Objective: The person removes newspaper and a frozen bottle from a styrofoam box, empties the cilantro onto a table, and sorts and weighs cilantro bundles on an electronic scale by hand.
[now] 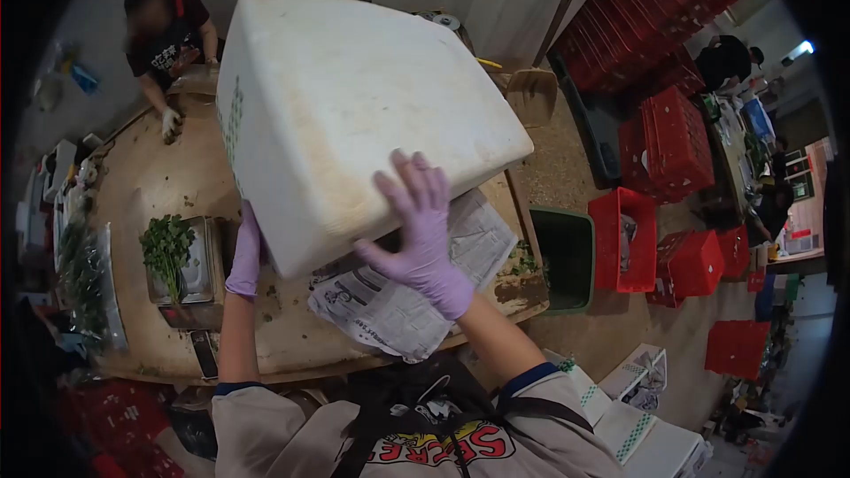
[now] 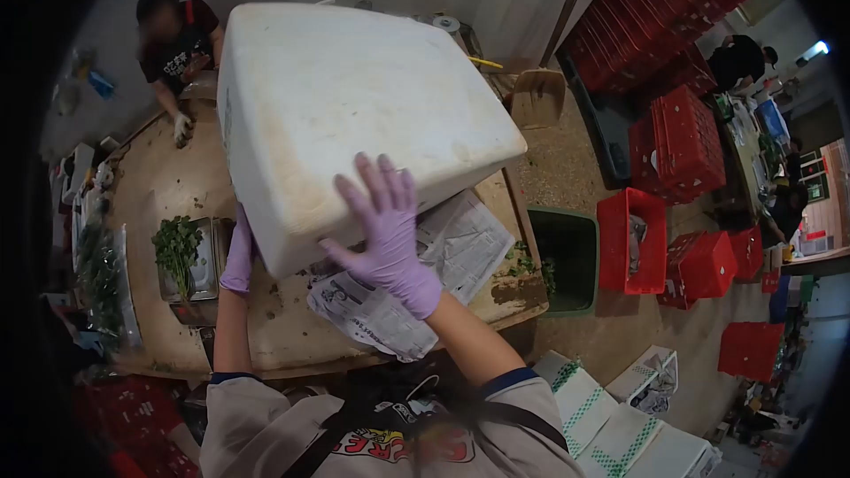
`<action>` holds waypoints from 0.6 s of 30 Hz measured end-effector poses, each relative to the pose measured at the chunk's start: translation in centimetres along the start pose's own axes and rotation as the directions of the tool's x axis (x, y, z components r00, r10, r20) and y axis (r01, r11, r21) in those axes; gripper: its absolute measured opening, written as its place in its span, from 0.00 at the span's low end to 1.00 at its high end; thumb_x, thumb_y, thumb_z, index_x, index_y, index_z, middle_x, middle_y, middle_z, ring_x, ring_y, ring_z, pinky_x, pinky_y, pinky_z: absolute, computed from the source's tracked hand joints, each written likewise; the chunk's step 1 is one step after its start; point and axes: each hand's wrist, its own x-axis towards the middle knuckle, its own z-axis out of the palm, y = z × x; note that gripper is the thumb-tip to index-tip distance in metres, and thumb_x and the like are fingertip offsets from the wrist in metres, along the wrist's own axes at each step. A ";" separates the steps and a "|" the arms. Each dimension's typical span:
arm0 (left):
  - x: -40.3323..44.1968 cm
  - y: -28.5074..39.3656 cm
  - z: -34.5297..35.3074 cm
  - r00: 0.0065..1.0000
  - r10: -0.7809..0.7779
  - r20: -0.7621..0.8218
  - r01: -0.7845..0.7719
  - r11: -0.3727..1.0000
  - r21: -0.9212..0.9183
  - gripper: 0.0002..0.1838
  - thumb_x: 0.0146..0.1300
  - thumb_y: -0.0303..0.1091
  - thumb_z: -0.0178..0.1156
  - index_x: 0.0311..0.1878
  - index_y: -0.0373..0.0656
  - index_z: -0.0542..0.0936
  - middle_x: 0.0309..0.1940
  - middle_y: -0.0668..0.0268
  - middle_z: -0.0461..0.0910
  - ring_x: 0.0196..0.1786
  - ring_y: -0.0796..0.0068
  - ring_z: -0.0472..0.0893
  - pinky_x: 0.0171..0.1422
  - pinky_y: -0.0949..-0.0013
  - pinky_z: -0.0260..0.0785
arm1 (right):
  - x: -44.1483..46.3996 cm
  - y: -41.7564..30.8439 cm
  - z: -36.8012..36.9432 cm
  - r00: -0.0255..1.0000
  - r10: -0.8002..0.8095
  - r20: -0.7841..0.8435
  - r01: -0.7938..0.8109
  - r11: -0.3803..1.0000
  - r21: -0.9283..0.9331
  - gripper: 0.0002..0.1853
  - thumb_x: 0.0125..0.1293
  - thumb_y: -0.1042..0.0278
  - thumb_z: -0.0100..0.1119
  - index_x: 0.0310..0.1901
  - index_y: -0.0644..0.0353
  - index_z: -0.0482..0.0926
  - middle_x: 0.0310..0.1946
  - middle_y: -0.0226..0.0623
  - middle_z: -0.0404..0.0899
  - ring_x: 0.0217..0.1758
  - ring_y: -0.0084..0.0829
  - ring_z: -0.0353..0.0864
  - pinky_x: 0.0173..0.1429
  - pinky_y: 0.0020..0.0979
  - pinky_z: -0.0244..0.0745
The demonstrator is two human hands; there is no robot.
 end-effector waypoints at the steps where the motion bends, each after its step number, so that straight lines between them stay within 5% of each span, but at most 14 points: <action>1: -0.3 0.1 0.6 0.999 0.035 0.005 -0.036 0.999 0.040 0.35 0.71 0.58 0.37 0.63 0.35 0.66 0.58 0.61 0.72 0.57 0.71 0.72 0.62 0.70 0.63 | -0.4 0.6 -1.5 0.998 0.000 -0.069 0.002 1.000 0.022 0.41 0.52 0.40 0.61 0.65 0.51 0.62 0.69 0.45 0.54 0.74 0.46 0.47 0.74 0.49 0.38; 3: -1.4 0.8 2.4 0.997 0.080 0.002 -0.080 0.993 0.082 0.34 0.71 0.57 0.38 0.63 0.34 0.66 0.58 0.60 0.71 0.58 0.71 0.71 0.63 0.70 0.62 | -2.0 1.9 -4.2 0.982 -0.007 -0.186 0.015 0.999 0.046 0.41 0.52 0.42 0.62 0.64 0.52 0.62 0.68 0.48 0.56 0.72 0.45 0.50 0.73 0.49 0.43; 5: -4.6 2.0 6.6 0.933 0.337 0.124 -0.357 0.912 0.202 0.34 0.70 0.56 0.43 0.64 0.34 0.63 0.59 0.59 0.69 0.58 0.71 0.70 0.64 0.68 0.62 | -5.0 3.7 -6.6 0.930 0.000 -0.369 0.062 0.986 0.154 0.39 0.54 0.45 0.62 0.64 0.54 0.61 0.66 0.47 0.57 0.71 0.45 0.53 0.72 0.48 0.47; 7: -12.5 6.4 14.5 0.935 0.275 0.226 -0.302 0.948 0.095 0.34 0.67 0.53 0.51 0.66 0.37 0.60 0.59 0.58 0.68 0.57 0.70 0.71 0.62 0.66 0.65 | -9.0 4.7 -9.2 0.841 0.154 -0.518 -0.039 0.973 0.226 0.34 0.62 0.47 0.55 0.64 0.59 0.59 0.66 0.45 0.58 0.69 0.43 0.57 0.72 0.45 0.51; 8: -14.7 6.7 17.2 0.927 0.239 0.290 -0.283 0.951 0.123 0.34 0.65 0.49 0.55 0.67 0.39 0.58 0.58 0.58 0.68 0.57 0.69 0.71 0.61 0.66 0.67 | -12.4 5.2 -10.5 0.726 0.536 -0.431 -0.233 0.781 0.580 0.32 0.67 0.48 0.47 0.65 0.61 0.57 0.65 0.45 0.59 0.68 0.41 0.60 0.70 0.43 0.56; 9: -16.3 6.7 19.9 0.913 0.201 0.355 -0.269 0.951 0.153 0.35 0.63 0.46 0.59 0.67 0.41 0.57 0.57 0.58 0.68 0.56 0.68 0.72 0.59 0.66 0.68 | -15.9 5.7 -11.8 0.489 0.829 -0.272 -0.260 0.436 0.862 0.30 0.72 0.50 0.38 0.67 0.62 0.54 0.64 0.44 0.60 0.66 0.39 0.62 0.68 0.41 0.61; 11: -20.6 5.7 26.5 0.831 0.248 0.499 -0.240 0.967 -0.081 0.38 0.55 0.31 0.67 0.66 0.40 0.58 0.57 0.59 0.69 0.55 0.71 0.73 0.59 0.68 0.69 | -24.2 10.0 -15.4 0.497 0.710 -0.499 -0.338 0.688 0.642 0.27 0.73 0.55 0.36 0.66 0.66 0.57 0.62 0.45 0.63 0.64 0.39 0.64 0.67 0.39 0.60; 12: -22.6 4.1 29.4 0.778 0.260 0.571 -0.185 0.965 -0.188 0.39 0.55 0.29 0.67 0.66 0.37 0.57 0.57 0.59 0.69 0.56 0.71 0.72 0.60 0.68 0.68 | -29.1 12.4 -18.1 0.581 0.537 -0.612 -0.498 0.829 0.255 0.24 0.73 0.60 0.37 0.63 0.70 0.61 0.60 0.46 0.65 0.63 0.38 0.65 0.66 0.37 0.60; 13: -24.2 1.8 32.3 0.719 0.337 0.607 -0.196 0.937 -0.289 0.41 0.54 0.28 0.68 0.67 0.35 0.55 0.57 0.61 0.68 0.57 0.70 0.71 0.62 0.69 0.66 | -29.4 10.6 -21.3 0.519 0.585 -0.624 -0.559 0.784 0.270 0.21 0.72 0.65 0.38 0.62 0.69 0.63 0.60 0.46 0.65 0.63 0.39 0.65 0.65 0.37 0.61; 14: -26.5 -0.3 35.3 0.659 0.491 0.570 -0.362 0.871 -0.331 0.43 0.54 0.32 0.68 0.67 0.34 0.54 0.48 0.58 0.75 0.48 0.73 0.76 0.53 0.70 0.70 | -33.0 12.5 -24.1 0.439 0.595 -0.673 -0.480 0.789 0.384 0.22 0.72 0.67 0.40 0.64 0.68 0.61 0.60 0.47 0.65 0.64 0.40 0.64 0.65 0.37 0.61; 16: -31.2 -3.4 39.4 0.598 0.419 0.683 -0.543 0.839 -0.039 0.41 0.56 0.36 0.65 0.67 0.34 0.54 0.40 0.54 0.76 0.37 0.70 0.78 0.44 0.68 0.72 | -34.9 10.3 -30.0 0.409 0.514 -0.754 -0.512 0.813 0.277 0.26 0.71 0.59 0.39 0.64 0.69 0.59 0.61 0.46 0.65 0.64 0.38 0.63 0.68 0.37 0.57; 18: -36.4 -3.7 42.0 0.540 0.173 0.824 -0.576 0.789 0.212 0.39 0.57 0.36 0.63 0.67 0.36 0.55 0.42 0.52 0.75 0.33 0.64 0.80 0.40 0.67 0.75 | -33.8 5.7 -34.7 0.368 0.506 -0.780 -0.549 0.795 0.257 0.29 0.70 0.56 0.40 0.66 0.69 0.56 0.62 0.46 0.63 0.66 0.39 0.61 0.69 0.37 0.56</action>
